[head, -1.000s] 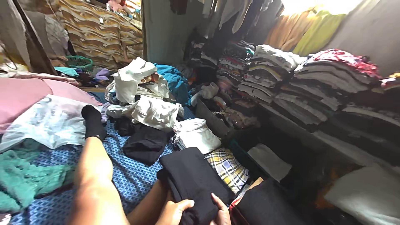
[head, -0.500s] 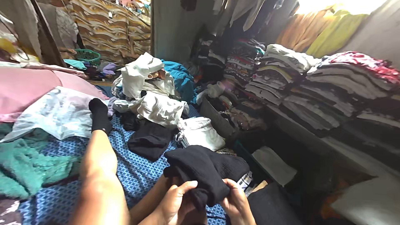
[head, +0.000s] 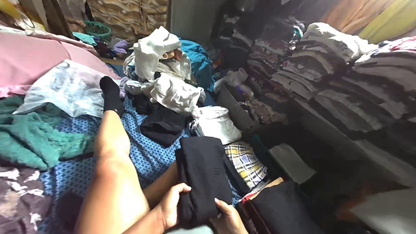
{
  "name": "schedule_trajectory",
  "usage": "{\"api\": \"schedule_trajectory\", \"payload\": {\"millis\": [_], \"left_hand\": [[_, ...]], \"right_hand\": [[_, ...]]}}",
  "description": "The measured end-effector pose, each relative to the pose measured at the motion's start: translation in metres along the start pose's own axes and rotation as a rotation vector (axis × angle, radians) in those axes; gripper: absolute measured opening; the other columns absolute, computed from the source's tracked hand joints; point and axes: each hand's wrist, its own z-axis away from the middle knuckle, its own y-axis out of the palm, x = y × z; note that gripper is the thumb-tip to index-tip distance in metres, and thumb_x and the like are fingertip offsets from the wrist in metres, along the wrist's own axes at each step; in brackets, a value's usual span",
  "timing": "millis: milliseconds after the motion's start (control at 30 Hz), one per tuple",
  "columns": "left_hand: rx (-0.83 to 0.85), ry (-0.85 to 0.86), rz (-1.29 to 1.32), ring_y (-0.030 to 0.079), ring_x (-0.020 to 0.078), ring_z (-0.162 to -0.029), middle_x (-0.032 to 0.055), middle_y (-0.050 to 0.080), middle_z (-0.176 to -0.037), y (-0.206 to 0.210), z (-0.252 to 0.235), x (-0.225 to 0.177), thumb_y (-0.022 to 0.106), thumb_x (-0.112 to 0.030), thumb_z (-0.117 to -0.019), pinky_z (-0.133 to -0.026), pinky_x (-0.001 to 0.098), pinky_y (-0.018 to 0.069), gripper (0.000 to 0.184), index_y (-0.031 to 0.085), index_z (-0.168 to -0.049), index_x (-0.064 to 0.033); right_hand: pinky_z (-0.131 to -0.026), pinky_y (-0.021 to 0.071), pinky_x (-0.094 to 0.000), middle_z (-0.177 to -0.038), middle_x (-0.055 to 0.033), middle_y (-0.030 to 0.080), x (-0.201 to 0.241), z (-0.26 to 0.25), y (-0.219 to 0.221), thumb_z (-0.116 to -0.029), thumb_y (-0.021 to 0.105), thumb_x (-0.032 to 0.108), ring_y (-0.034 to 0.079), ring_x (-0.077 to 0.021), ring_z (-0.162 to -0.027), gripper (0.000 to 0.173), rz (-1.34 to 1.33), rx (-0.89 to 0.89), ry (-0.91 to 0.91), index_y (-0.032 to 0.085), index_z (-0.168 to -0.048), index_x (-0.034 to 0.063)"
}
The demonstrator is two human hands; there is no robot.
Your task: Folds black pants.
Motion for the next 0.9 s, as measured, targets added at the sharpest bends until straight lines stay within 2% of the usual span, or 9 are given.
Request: {"api": "schedule_trajectory", "payload": {"millis": [133, 200, 300, 367, 467, 600, 733, 800, 900], "left_hand": [[0.021, -0.097, -0.101, 0.069, 0.0161, -0.070, 0.0064, 0.068, -0.076, -0.020, -0.002, 0.002, 0.041, 0.002, -0.0940, -0.066, 0.0330, 0.0585, 0.020, 0.056, -0.086, -0.0083], [0.025, -0.053, -0.112, 0.069, 0.0158, -0.073, 0.0061, 0.069, -0.078, -0.027, 0.000, 0.004, 0.042, 0.002, -0.0943, -0.068, 0.0333, 0.0592, 0.019, 0.057, -0.091, -0.0083], [-0.006, 0.057, -0.151, 0.069, 0.0210, -0.092, 0.0113, 0.065, -0.111, -0.031, 0.007, 0.008, 0.044, -0.003, -0.0979, -0.077, 0.0393, 0.0589, 0.047, 0.037, -0.143, -0.0154], [-0.033, 0.135, -0.242, 0.068, 0.0240, -0.099, 0.0169, 0.055, -0.131, -0.033, 0.011, 0.011, 0.048, 0.000, -0.0943, -0.077, 0.0406, 0.0594, 0.073, 0.015, -0.158, -0.0190], [-0.065, 0.273, -0.460, 0.068, 0.0211, -0.100, 0.0185, 0.060, -0.128, -0.034, 0.016, 0.017, 0.059, 0.002, -0.0856, -0.078, 0.0376, 0.0574, 0.082, 0.017, -0.155, -0.0123], [-0.043, 0.430, -0.707, 0.067, 0.0235, -0.107, 0.0218, 0.052, -0.138, -0.036, 0.014, 0.022, 0.069, 0.001, -0.0812, -0.083, 0.0390, 0.0595, 0.073, 0.035, -0.146, -0.0037], [-0.018, 0.488, -1.087, 0.055, 0.0322, -0.113, 0.0216, 0.057, -0.121, -0.043, 0.004, 0.024, 0.080, -0.023, -0.0819, -0.096, 0.0482, 0.0472, 0.039, 0.067, -0.113, -0.0027], [-0.066, 0.433, -1.233, 0.057, 0.0352, -0.109, 0.0223, 0.058, -0.116, -0.039, 0.004, 0.020, 0.082, -0.035, -0.0818, -0.093, 0.0518, 0.0477, 0.044, 0.069, -0.108, -0.0017], [-0.113, 0.413, -1.339, 0.058, 0.0378, -0.106, 0.0252, 0.058, -0.114, -0.033, 0.004, 0.017, 0.084, -0.043, -0.0820, -0.091, 0.0538, 0.0492, 0.053, 0.069, -0.106, 0.0025]], "right_hand": [[-0.073, 0.0616, -0.0312, -0.079, -0.0050, 0.074, 0.021, 0.013, -0.015, -0.1024, 0.050, 0.007, 0.072, -0.0132, -0.071, 0.013, 0.690, 0.126, 0.010, 0.061, -0.099, 0.0005], [-0.077, 0.0578, -0.0325, -0.086, -0.0067, 0.072, 0.040, 0.020, -0.024, -0.0995, 0.060, 0.014, 0.068, -0.0117, -0.076, 0.021, 1.119, 0.320, -0.043, 0.068, -0.103, -0.0043], [-0.079, 0.0566, -0.0302, -0.089, -0.0101, 0.072, 0.049, 0.029, -0.024, -0.0960, 0.067, 0.015, 0.068, -0.0107, -0.081, 0.019, 1.365, 0.541, -0.439, 0.075, -0.097, -0.0023], [-0.080, 0.0572, -0.0254, -0.091, -0.0079, 0.071, 0.041, 0.021, -0.025, -0.0928, 0.068, 0.012, 0.068, -0.0081, -0.085, 0.014, 1.271, 0.423, -0.689, 0.075, -0.095, -0.0001], [-0.093, 0.0553, -0.0361, -0.119, -0.0194, 0.066, 0.035, -0.016, -0.038, -0.0931, 0.063, 0.011, 0.065, -0.0228, -0.109, 0.027, 1.148, 0.062, -0.783, 0.070, -0.114, -0.0043], [-0.106, 0.0448, -0.0459, -0.146, -0.0241, 0.051, 0.032, -0.070, -0.066, -0.1053, 0.052, 0.014, 0.054, -0.0302, -0.130, 0.045, 0.799, -0.182, -0.384, 0.046, -0.146, -0.0041], [-0.097, 0.0512, -0.0385, -0.132, -0.0178, 0.061, 0.025, -0.092, -0.079, -0.1109, 0.041, 0.023, 0.062, -0.0204, -0.113, 0.042, 0.584, -0.168, -0.256, 0.049, -0.144, -0.0017], [-0.076, 0.0544, -0.0338, -0.109, -0.0123, 0.066, 0.025, -0.096, -0.079, -0.1108, 0.041, 0.025, 0.064, -0.0151, -0.087, 0.040, 0.543, -0.148, -0.209, 0.053, -0.138, -0.0018], [-0.066, 0.0532, -0.0310, -0.103, -0.0125, 0.067, 0.027, -0.096, -0.082, -0.1069, 0.052, 0.018, 0.064, -0.0143, -0.079, 0.033, 0.551, -0.096, -0.152, 0.056, -0.132, -0.0030]]}}
